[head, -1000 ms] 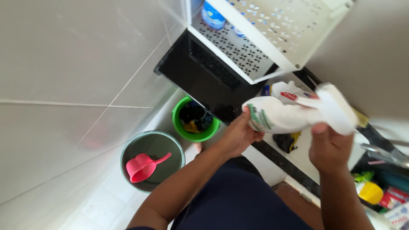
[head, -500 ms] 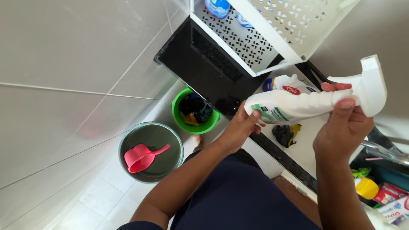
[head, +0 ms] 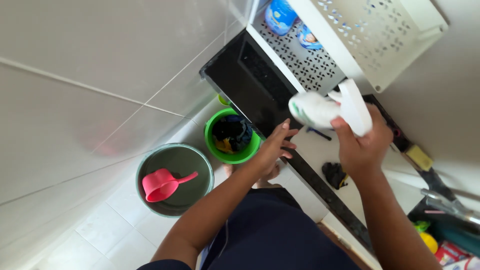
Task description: Organizing and tidying various toiletries and cleaning supplies on a bathroom countertop.
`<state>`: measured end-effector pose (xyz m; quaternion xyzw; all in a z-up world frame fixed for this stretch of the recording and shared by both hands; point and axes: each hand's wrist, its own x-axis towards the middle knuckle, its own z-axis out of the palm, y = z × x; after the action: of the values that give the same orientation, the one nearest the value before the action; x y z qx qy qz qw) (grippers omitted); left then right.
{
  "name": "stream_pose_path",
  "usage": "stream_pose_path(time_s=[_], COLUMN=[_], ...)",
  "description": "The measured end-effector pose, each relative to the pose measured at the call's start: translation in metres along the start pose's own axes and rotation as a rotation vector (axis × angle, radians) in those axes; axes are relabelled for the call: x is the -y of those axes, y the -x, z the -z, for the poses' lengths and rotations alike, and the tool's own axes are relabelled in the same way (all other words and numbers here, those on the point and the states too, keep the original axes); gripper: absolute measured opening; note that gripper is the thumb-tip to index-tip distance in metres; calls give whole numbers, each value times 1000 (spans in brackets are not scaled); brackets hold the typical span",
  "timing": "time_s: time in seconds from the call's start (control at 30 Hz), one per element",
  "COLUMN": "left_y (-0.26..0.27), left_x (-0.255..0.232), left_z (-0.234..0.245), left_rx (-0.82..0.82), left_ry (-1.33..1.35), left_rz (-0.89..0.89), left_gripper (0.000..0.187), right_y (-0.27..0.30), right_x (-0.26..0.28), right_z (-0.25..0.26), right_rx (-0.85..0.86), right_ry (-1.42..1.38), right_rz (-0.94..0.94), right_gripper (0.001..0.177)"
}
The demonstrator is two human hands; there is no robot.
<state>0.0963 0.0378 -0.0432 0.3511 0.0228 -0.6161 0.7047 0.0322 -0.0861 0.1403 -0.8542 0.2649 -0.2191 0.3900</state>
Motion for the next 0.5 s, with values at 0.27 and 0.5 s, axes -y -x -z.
stream_pose_path(time_s=[0.27,0.5], left_y=[33,68], left_x=[33,57], left_z=[64,91], left_rx=[-143,-174], left_ry=[-246,-183], left_rz=[1,61], left_gripper=[61,54], right_y=[-62,-111], right_x=[-52,-133], right_z=[-75,-111], right_rx=[63,77], right_ry=[330,73], right_rz=[447,284], right_gripper=[36,35])
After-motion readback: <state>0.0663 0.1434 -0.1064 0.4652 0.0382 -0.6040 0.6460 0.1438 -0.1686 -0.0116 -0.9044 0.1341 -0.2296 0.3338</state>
